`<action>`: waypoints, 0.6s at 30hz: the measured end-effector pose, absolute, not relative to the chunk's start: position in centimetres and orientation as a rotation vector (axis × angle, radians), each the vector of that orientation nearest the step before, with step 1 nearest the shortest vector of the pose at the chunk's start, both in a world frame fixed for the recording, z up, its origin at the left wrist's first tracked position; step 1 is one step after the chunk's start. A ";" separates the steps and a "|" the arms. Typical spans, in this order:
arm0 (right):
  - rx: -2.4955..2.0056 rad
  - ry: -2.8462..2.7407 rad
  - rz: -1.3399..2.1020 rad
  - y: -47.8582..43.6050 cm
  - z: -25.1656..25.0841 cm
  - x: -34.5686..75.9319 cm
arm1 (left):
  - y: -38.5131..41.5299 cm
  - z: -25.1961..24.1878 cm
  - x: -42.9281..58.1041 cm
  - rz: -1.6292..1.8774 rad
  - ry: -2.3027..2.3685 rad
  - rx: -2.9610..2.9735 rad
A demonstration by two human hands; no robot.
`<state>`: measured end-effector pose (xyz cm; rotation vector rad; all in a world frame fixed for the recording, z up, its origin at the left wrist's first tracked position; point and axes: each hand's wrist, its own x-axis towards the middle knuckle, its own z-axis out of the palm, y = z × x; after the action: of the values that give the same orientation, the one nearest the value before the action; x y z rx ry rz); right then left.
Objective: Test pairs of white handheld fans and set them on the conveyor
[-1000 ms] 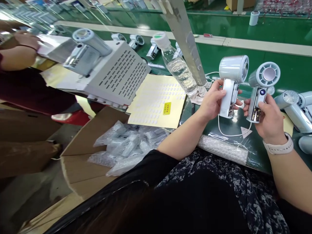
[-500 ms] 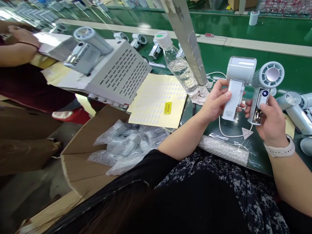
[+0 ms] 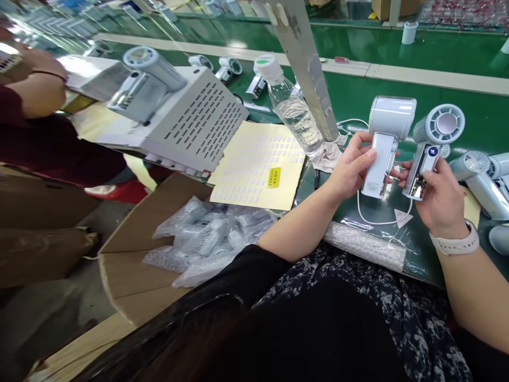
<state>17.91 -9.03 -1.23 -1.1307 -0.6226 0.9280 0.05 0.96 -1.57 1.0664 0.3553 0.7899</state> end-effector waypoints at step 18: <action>-1.143 -0.717 0.804 -9.4 -1.0 17.2 | 1.0 -1.5 0.2 0.759 0.398 1.085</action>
<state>17.23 -9.45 -1.05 -1.1429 -0.7175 0.8044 0.20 0.99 -1.53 1.0846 0.3976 0.7585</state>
